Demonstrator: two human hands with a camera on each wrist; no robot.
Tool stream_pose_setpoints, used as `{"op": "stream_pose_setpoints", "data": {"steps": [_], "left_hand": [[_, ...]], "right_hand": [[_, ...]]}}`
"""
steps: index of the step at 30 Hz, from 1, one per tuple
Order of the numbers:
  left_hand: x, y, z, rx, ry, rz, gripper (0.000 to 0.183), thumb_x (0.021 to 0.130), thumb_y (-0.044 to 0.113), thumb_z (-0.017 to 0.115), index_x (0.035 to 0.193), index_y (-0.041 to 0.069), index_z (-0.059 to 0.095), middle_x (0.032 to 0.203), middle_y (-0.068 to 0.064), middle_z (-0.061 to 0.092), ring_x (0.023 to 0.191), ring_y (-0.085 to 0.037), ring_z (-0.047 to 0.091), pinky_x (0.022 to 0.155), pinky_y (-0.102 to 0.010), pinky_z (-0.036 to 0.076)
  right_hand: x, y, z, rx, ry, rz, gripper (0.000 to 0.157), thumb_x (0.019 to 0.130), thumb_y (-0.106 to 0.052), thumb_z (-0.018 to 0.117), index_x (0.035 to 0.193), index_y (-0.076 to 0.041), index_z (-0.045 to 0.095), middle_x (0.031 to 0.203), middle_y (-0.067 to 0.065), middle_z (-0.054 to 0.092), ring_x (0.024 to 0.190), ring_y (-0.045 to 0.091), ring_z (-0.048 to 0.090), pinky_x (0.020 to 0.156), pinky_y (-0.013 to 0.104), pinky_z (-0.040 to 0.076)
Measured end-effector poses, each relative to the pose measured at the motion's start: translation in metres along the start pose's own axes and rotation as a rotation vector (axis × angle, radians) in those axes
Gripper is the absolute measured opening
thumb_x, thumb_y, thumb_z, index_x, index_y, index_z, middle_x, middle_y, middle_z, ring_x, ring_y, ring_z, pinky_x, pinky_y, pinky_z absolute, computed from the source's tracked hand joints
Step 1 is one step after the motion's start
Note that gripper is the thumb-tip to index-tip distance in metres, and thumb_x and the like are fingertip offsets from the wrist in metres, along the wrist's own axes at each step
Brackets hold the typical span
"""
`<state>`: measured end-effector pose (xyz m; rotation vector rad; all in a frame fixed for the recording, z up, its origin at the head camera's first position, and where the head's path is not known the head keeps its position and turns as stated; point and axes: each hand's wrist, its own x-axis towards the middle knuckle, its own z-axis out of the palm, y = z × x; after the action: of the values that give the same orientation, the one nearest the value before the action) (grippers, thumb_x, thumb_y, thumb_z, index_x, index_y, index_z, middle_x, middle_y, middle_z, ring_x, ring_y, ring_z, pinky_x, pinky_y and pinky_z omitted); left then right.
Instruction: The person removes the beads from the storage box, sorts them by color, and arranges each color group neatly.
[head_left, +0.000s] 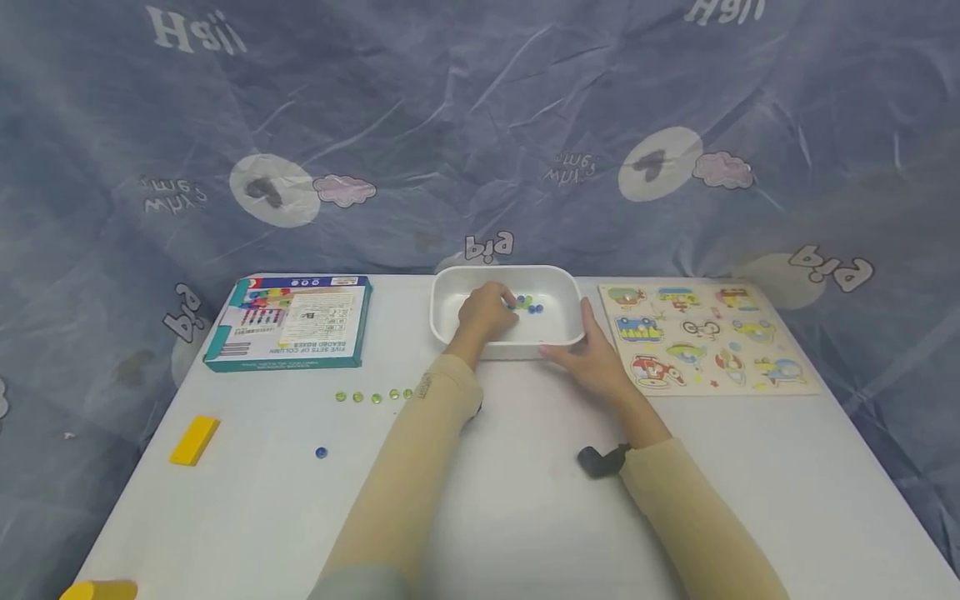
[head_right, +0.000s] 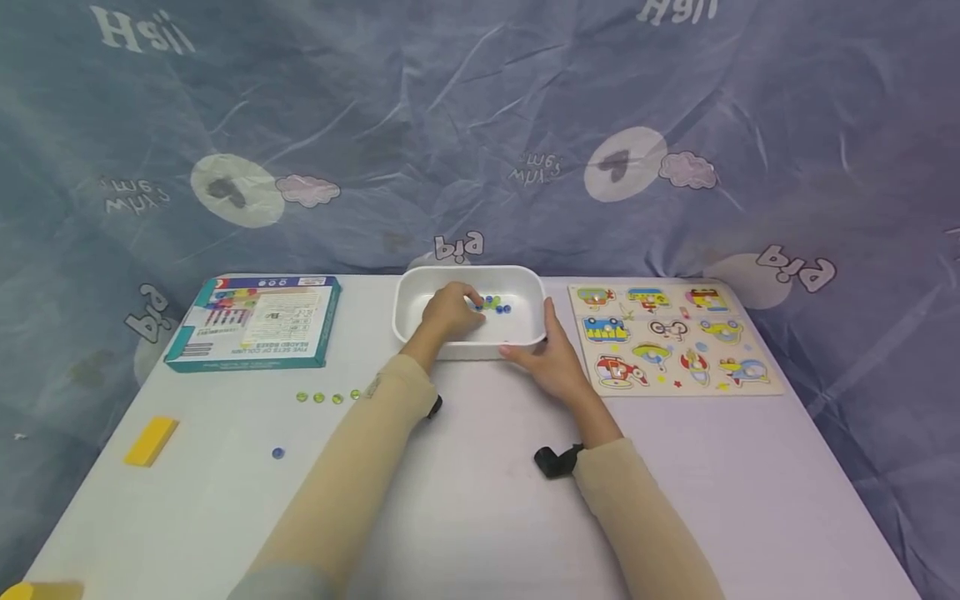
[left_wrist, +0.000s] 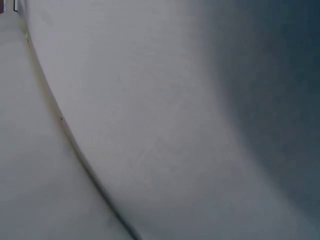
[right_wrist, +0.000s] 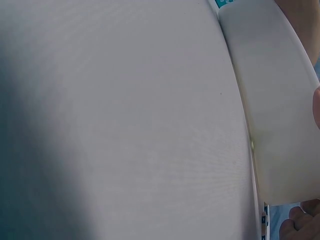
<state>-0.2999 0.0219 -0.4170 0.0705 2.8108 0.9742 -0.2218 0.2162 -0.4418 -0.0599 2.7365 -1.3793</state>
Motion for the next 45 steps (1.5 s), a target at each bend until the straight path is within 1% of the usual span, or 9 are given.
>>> {"op": "stream_pose_setpoints", "data": {"steps": [6,11,15,18,24,29,36,40,45], "left_hand": [[0.005,-0.004,0.000,-0.008,0.005,-0.019,0.027,0.080,0.025,0.072,0.106,0.021,0.065,0.112,-0.001,0.067,0.095,-0.021,0.062,0.085,-0.037,0.047],[0.008,-0.004,-0.002,-0.007,0.014,-0.037,0.030,0.080,0.024,0.071,0.109,0.020,0.062,0.110,-0.001,0.066,0.097,-0.022,0.061,0.085,-0.039,0.047],[0.005,-0.005,-0.003,-0.005,0.035,-0.050,0.033,0.082,0.022,0.070,0.113,0.019,0.061,0.113,-0.002,0.066,0.100,-0.024,0.061,0.088,-0.041,0.046],[0.005,-0.006,-0.002,0.002,0.045,-0.056,0.031,0.081,0.021,0.070,0.110,0.018,0.061,0.110,-0.003,0.066,0.099,-0.024,0.062,0.088,-0.041,0.047],[0.006,-0.005,-0.002,0.033,0.029,-0.043,0.023,0.081,0.024,0.071,0.102,0.016,0.065,0.103,-0.003,0.067,0.094,-0.023,0.062,0.086,-0.041,0.047],[0.005,-0.004,-0.001,0.039,0.019,-0.048,0.023,0.081,0.024,0.071,0.101,0.015,0.066,0.104,-0.003,0.068,0.095,-0.024,0.062,0.088,-0.042,0.047],[0.004,-0.004,0.001,0.008,0.008,-0.043,0.022,0.082,0.028,0.070,0.101,0.017,0.067,0.105,-0.002,0.069,0.094,-0.023,0.063,0.088,-0.042,0.047],[0.001,0.001,-0.007,-0.011,0.012,-0.022,0.021,0.083,0.033,0.069,0.100,0.020,0.069,0.107,-0.002,0.069,0.094,-0.022,0.063,0.085,-0.040,0.048],[-0.010,0.016,-0.029,-0.032,0.026,0.085,0.023,0.085,0.039,0.067,0.100,0.021,0.069,0.111,0.000,0.066,0.097,-0.021,0.061,0.082,-0.038,0.049]], "right_hand": [[0.001,-0.001,0.000,-0.010,0.010,0.004,0.118,0.070,-0.067,0.068,0.151,-0.029,-0.009,0.159,-0.006,-0.004,0.148,0.027,0.006,0.117,0.051,0.013],[0.001,-0.002,0.001,-0.009,0.008,-0.001,0.117,0.071,-0.064,0.069,0.150,-0.030,-0.011,0.160,-0.004,-0.005,0.148,0.028,0.005,0.117,0.052,0.012],[0.001,-0.003,0.002,-0.004,0.005,-0.011,0.115,0.073,-0.062,0.069,0.149,-0.032,-0.011,0.160,-0.005,-0.005,0.148,0.027,0.005,0.117,0.052,0.011],[0.000,-0.004,0.002,-0.006,0.005,-0.014,0.115,0.072,-0.062,0.070,0.149,-0.032,-0.011,0.159,-0.005,-0.004,0.148,0.027,0.005,0.117,0.052,0.011],[0.000,-0.004,0.003,0.002,0.006,-0.004,0.115,0.071,-0.065,0.069,0.148,-0.035,-0.011,0.159,-0.007,-0.003,0.148,0.025,0.005,0.117,0.052,0.012],[0.000,-0.004,0.003,0.002,0.010,0.004,0.116,0.070,-0.066,0.069,0.149,-0.034,-0.009,0.160,-0.006,-0.002,0.148,0.025,0.006,0.117,0.051,0.012],[-0.001,-0.003,0.004,0.001,0.007,0.001,0.115,0.074,-0.058,0.071,0.150,-0.031,-0.010,0.160,-0.003,-0.002,0.148,0.027,0.006,0.117,0.053,0.011],[-0.001,-0.002,0.003,-0.009,0.009,0.015,0.115,0.073,-0.058,0.071,0.150,-0.030,-0.010,0.160,-0.003,-0.002,0.148,0.029,0.007,0.116,0.053,0.012],[0.000,0.001,-0.001,-0.014,0.013,0.029,0.117,0.071,-0.065,0.069,0.151,-0.030,-0.009,0.160,-0.006,-0.002,0.148,0.027,0.007,0.117,0.053,0.013]]}}
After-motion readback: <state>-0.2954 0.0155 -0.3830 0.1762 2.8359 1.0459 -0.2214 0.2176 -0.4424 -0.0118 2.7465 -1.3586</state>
